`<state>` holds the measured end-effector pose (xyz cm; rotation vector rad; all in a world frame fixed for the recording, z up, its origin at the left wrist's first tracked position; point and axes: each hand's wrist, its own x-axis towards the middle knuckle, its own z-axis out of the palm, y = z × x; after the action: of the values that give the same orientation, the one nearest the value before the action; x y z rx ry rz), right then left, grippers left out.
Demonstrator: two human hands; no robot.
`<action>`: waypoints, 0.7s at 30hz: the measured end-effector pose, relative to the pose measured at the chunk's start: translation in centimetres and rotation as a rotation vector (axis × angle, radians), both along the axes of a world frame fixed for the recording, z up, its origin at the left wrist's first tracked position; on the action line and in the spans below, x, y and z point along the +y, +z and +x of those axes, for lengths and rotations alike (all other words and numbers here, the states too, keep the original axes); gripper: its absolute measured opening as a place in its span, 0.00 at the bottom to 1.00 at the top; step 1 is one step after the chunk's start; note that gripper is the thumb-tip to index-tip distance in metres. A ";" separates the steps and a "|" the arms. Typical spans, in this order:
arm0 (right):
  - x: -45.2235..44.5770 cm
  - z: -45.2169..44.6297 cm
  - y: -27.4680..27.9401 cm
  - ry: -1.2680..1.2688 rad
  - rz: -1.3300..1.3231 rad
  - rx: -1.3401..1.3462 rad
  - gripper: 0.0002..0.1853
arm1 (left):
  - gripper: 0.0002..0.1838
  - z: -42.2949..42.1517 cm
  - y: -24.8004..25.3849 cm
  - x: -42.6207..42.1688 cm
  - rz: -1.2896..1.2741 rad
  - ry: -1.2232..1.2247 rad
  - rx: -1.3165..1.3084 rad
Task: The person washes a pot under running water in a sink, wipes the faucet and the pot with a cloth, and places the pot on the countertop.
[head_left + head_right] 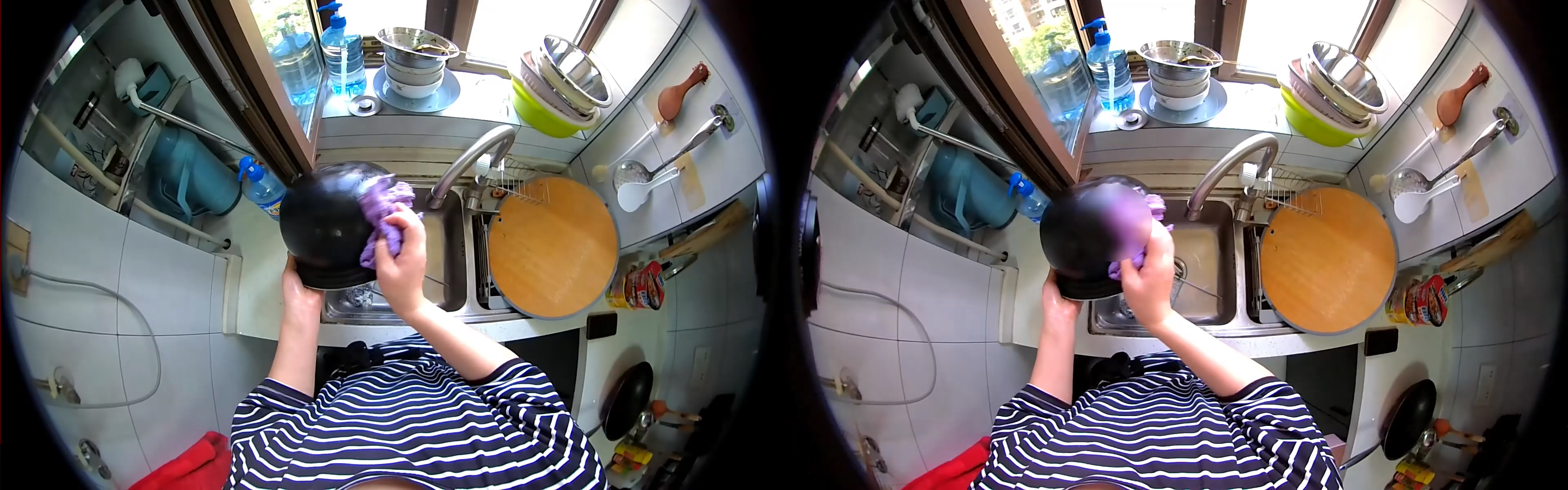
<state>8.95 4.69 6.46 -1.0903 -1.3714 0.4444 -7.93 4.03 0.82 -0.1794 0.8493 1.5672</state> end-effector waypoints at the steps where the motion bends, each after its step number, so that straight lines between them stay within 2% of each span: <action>1: -0.4 -0.2 -0.2 0.065 0.019 -0.043 0.17 | 0.20 0.0 -0.3 0.0 -0.003 0.000 -0.012; 4: -1.0 -1.0 -0.6 0.366 0.161 -0.328 0.15 | 0.20 -1.4 -3.2 0.3 0.362 -0.144 -0.092; 6: -1.3 -1.2 -0.5 0.505 0.294 -0.485 0.13 | 0.19 -1.2 -2.4 0.0 0.010 -0.052 0.014; 10: -1.3 0.7 -0.6 0.635 0.328 -0.619 0.14 | 0.19 -1.6 -2.0 -0.7 -0.063 0.025 0.060; 12: -1.1 2.2 -0.6 0.578 0.320 -0.560 0.14 | 0.19 -1.7 -0.8 -1.0 -0.072 0.058 0.043; 15: -0.4 3.7 -1.5 0.512 0.070 -0.346 0.12 | 0.19 -2.1 -0.2 -1.4 0.030 0.112 -0.027; 18: -0.1 3.3 -1.4 0.447 0.115 -0.252 0.10 | 0.19 -2.1 0.2 -1.1 0.033 0.128 -0.006; 21: 0.4 3.6 -3.0 0.223 -0.022 -0.073 0.09 | 0.18 -2.9 -1.2 -1.3 0.058 0.092 -0.050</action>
<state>12.60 5.07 3.44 -0.9835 -1.5634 0.5879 -10.82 2.69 -0.37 -0.2173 0.7650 1.6649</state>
